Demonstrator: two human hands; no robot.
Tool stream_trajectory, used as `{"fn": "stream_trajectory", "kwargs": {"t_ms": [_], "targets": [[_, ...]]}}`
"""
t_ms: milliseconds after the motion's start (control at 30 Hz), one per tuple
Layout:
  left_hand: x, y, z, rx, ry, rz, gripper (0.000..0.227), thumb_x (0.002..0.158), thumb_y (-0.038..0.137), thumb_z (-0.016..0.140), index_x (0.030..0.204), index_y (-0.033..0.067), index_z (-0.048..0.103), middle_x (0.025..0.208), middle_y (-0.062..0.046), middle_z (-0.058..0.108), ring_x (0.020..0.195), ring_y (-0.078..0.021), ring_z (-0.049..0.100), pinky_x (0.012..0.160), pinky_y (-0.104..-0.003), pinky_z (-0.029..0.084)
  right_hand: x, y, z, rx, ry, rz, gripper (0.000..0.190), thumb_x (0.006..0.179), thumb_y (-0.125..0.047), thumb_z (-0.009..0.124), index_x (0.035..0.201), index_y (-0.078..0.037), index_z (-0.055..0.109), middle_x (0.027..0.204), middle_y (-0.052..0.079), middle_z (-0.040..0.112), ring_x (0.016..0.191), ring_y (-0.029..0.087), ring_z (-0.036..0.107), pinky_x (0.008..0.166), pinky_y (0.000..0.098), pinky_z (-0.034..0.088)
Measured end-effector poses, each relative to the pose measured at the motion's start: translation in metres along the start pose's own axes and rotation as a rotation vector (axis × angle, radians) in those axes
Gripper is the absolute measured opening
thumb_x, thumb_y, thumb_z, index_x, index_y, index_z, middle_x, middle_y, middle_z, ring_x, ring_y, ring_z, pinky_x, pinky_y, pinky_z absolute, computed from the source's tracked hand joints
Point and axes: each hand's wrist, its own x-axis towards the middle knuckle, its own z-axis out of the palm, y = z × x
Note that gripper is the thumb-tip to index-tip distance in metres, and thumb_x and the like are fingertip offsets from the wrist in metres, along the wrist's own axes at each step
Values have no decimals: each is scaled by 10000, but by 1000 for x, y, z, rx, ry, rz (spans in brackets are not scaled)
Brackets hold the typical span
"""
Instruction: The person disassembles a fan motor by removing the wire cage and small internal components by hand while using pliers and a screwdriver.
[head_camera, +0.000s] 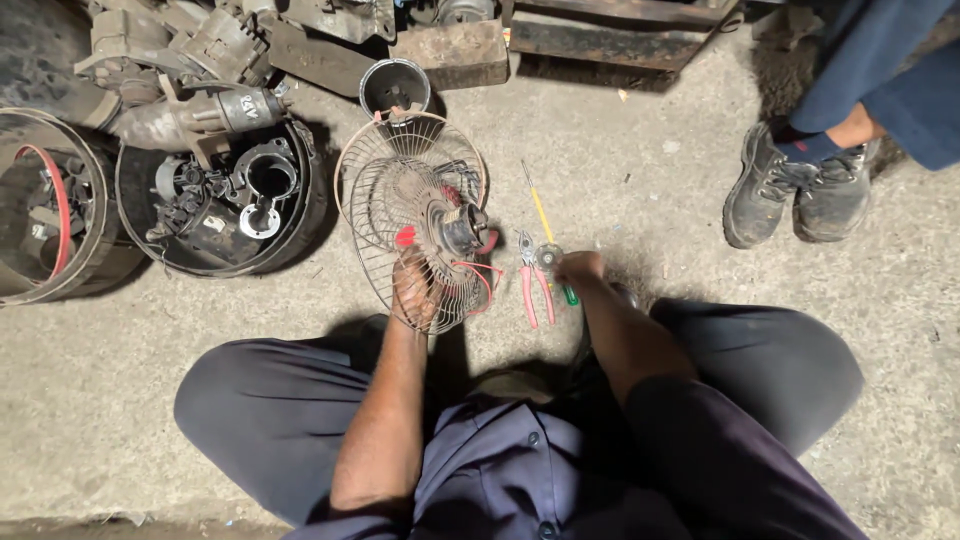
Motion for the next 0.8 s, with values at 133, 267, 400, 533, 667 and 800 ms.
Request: {"fn": "stream_trajectory", "kwargs": {"t_ms": [133,267,400,533,667,800], "targets": [[-6,4,7,55,36,-5,386,1067,295,432,1258,23,629,1223,-139,686,1084,-284,673,958,-452,560,-7,-16,-39,46,-76,-30,189,823,-334,632,876,-169,710,1001,47,701,942,249,667,753,396,526],[-23,6,33,-16,6,-28,422,1060,321,433,1290,16,613,1232,-155,679,1089,-301,672,956,-468,565,-22,-27,-87,387,-285,-84,280,833,-253,547,1025,-76,648,1073,158,642,999,325,604,864,415,490],[-32,7,39,31,0,6,412,1059,298,437,1304,13,608,1257,-156,676,1121,-299,666,979,-470,564,-26,-24,-90,2065,-463,-14,449,846,-321,511,1116,33,571,1083,255,601,1009,405,574,916,457,478],[-26,6,34,17,-65,5,392,1088,271,465,1314,-17,605,1273,-178,671,1142,-313,653,1004,-471,550,-5,-10,-44,2323,-161,450,437,916,-233,400,1210,47,563,1124,261,651,999,383,632,845,471,511],[-23,9,45,-2,-31,-11,404,1060,282,461,1289,-14,613,1239,-175,681,1104,-313,672,965,-471,577,20,-4,0,2013,245,759,351,955,-97,470,1251,19,616,1076,201,702,887,287,687,732,370,559],[-32,11,63,-77,-134,1,391,1070,272,475,1287,-20,620,1224,-191,689,1095,-329,685,944,-479,589,40,-27,-34,1937,546,405,304,1013,-34,526,1296,-12,636,1070,157,740,839,216,724,691,303,603]]}}
